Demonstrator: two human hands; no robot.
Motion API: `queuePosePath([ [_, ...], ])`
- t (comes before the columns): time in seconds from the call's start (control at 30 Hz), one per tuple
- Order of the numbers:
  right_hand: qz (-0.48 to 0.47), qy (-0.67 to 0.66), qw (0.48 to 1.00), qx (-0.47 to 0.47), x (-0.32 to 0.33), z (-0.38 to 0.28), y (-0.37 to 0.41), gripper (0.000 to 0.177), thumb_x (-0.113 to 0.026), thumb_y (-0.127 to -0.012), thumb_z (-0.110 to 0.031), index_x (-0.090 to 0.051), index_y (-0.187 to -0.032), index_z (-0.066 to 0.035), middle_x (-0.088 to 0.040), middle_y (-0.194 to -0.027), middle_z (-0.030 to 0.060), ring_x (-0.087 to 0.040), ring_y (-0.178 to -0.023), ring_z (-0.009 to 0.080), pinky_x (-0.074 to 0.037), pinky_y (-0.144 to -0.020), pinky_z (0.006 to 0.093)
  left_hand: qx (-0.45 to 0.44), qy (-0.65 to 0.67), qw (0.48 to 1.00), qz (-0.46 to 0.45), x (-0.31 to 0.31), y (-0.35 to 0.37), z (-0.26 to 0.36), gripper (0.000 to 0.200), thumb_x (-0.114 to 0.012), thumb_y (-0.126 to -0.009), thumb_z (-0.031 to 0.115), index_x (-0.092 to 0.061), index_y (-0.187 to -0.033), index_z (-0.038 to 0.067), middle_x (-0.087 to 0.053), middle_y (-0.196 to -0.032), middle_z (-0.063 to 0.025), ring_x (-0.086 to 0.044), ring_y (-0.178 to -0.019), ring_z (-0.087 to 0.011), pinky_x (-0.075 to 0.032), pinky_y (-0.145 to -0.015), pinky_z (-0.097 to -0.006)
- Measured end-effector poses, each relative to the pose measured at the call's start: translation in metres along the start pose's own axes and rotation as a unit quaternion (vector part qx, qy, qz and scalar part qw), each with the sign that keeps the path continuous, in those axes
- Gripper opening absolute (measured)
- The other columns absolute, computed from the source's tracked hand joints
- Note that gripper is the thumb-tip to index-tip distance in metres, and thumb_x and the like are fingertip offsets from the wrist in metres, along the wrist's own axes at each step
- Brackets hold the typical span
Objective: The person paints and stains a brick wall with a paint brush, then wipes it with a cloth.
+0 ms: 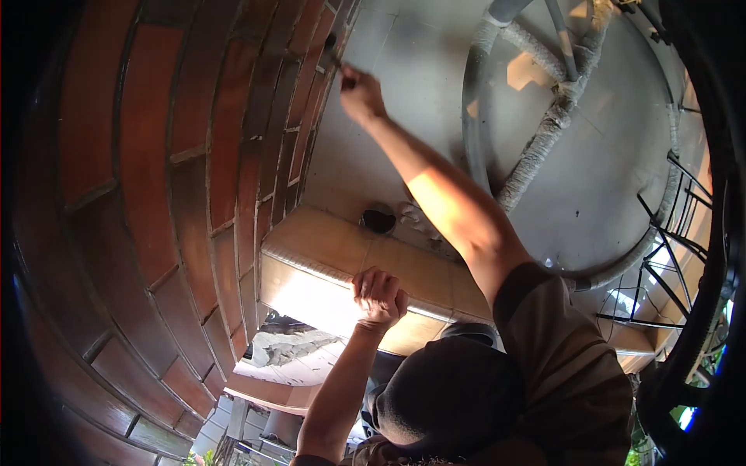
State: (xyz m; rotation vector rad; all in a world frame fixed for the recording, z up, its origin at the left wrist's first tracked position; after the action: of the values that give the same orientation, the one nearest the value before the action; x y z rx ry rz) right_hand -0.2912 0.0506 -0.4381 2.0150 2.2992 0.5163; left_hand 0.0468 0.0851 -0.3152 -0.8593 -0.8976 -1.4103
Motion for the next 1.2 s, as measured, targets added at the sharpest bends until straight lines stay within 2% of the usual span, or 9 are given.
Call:
queuePosePath([
  [0.27,-0.386,0.133,0.912,0.039,-0.025,0.044,0.136,0.024,-0.062,-0.091,-0.015,-0.071,-0.113,-0.015,-0.071,-0.113,0.011,-0.069,-0.097,0.0239,-0.055,-0.085,0.0323,-0.001,-0.007,1.0,-0.016,-0.002,0.001,0.002,0.012,-0.058,-0.061,0.013,-0.059,-0.073,0.012,-0.059,-0.083,-0.0051,-0.057,-0.09,-0.0271,-0.038,-0.087,-0.0426],
  [0.5,0.061,0.042,0.997,-0.004,0.069,0.023,-0.087,0.023,-0.054,-0.086,-0.016,-0.072,-0.099,-0.01,-0.071,-0.097,0.0175,-0.068,-0.093,0.0363,-0.055,-0.082,0.0384,0.011,0.002,1.0,-0.018,-0.003,0.002,-0.001,0.013,-0.058,-0.061,0.014,-0.06,-0.074,0.012,-0.06,-0.085,-0.0042,-0.058,-0.092,-0.0261,-0.038,-0.089,-0.0423],
  [0.53,0.146,0.025,0.989,0.031,0.078,0.019,-0.105,0.015,-0.061,-0.083,-0.011,-0.069,-0.095,-0.005,-0.07,-0.082,0.0114,-0.065,-0.076,0.0198,-0.052,-0.071,0.0335,0.013,0.001,1.0,-0.018,-0.003,0.003,-0.002,0.014,-0.059,-0.061,0.013,-0.061,-0.074,0.012,-0.06,-0.085,-0.004,-0.058,-0.092,-0.0258,-0.038,-0.089,-0.0422],
  [0.63,0.112,0.155,0.981,0.031,0.068,0.01,-0.156,0.014,-0.062,-0.076,-0.012,-0.07,-0.083,-0.005,-0.071,-0.085,0.0146,-0.069,-0.078,0.029,-0.054,-0.069,0.0359,0.017,0.005,1.0,-0.018,-0.002,0.002,-0.002,0.013,-0.059,-0.06,0.013,-0.061,-0.073,0.012,-0.06,-0.085,-0.0038,-0.058,-0.092,-0.0255,-0.039,-0.089,-0.0418],
  [0.8,0.02,-0.002,1.0,-0.016,0.003,0.052,-0.129,0.011,-0.068,-0.076,-0.01,-0.061,-0.068,-0.006,-0.055,-0.059,0.0013,-0.05,-0.049,0.0147,-0.039,-0.044,0.0344,0.024,0.013,0.999,-0.018,-0.001,0.0,-0.002,0.011,-0.059,-0.06,0.013,-0.06,-0.071,0.012,-0.06,-0.083,-0.0039,-0.058,-0.092,-0.0257,-0.039,-0.089,-0.0415],
  [0.97,-0.094,0.006,0.987,-0.128,-0.02,0.061,0.015,0.012,-0.055,-0.082,-0.009,-0.064,-0.079,-0.002,-0.065,-0.075,0.0161,-0.056,-0.067,0.0215,-0.046,-0.065,0.0382,0.02,0.006,1.0,-0.018,0.0,-0.002,-0.003,0.012,-0.06,-0.06,0.014,-0.06,-0.072,0.012,-0.06,-0.083,-0.0045,-0.058,-0.092,-0.0256,-0.039,-0.089,-0.0414],
  [1.03,-0.012,0.037,0.999,0.029,-0.001,0.049,0.017,0.011,-0.054,-0.083,-0.009,-0.063,-0.078,-0.003,-0.064,-0.073,0.0162,-0.056,-0.067,0.0204,-0.048,-0.067,0.0381,0.017,0.011,1.0,-0.017,0.0,0.0,-0.002,0.013,-0.06,-0.06,0.014,-0.061,-0.072,0.012,-0.059,-0.083,-0.005,-0.058,-0.092,-0.0258,-0.039,-0.088,-0.0416],
  [1.1,0.056,0.103,0.993,-0.016,0.026,0.032,-0.016,0.019,-0.049,-0.086,-0.011,-0.067,-0.087,-0.004,-0.068,-0.091,0.0223,-0.067,-0.088,0.0381,-0.052,-0.075,0.0431,0.018,0.003,1.0,-0.019,0.001,0.0,-0.001,0.013,-0.06,-0.06,0.015,-0.061,-0.073,0.012,-0.059,-0.083,-0.0052,-0.058,-0.092,-0.0261,-0.04,-0.088,-0.0421],
  [1.2,0.005,0.084,0.996,0.0,0.009,0.058,-0.086,0.016,-0.052,-0.084,-0.011,-0.066,-0.084,-0.002,-0.069,-0.088,0.0215,-0.067,-0.078,0.0399,-0.052,-0.066,0.0435,0.017,0.004,1.0,-0.02,0.002,-0.001,0.0,0.013,-0.06,-0.06,0.015,-0.061,-0.073,0.012,-0.059,-0.084,-0.0056,-0.058,-0.093,-0.0264,-0.04,-0.088,-0.0427],
])
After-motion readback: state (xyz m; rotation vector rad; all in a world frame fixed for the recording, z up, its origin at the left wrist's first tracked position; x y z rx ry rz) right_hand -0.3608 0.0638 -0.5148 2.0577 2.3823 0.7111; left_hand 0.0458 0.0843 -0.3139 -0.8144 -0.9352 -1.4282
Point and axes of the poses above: each hand's wrist, its own y-axis away from the middle knuckle, its own x-axis out of the back of the hand, z = x × y, the point moved 7 cm from there along -y, towards the middle knuckle
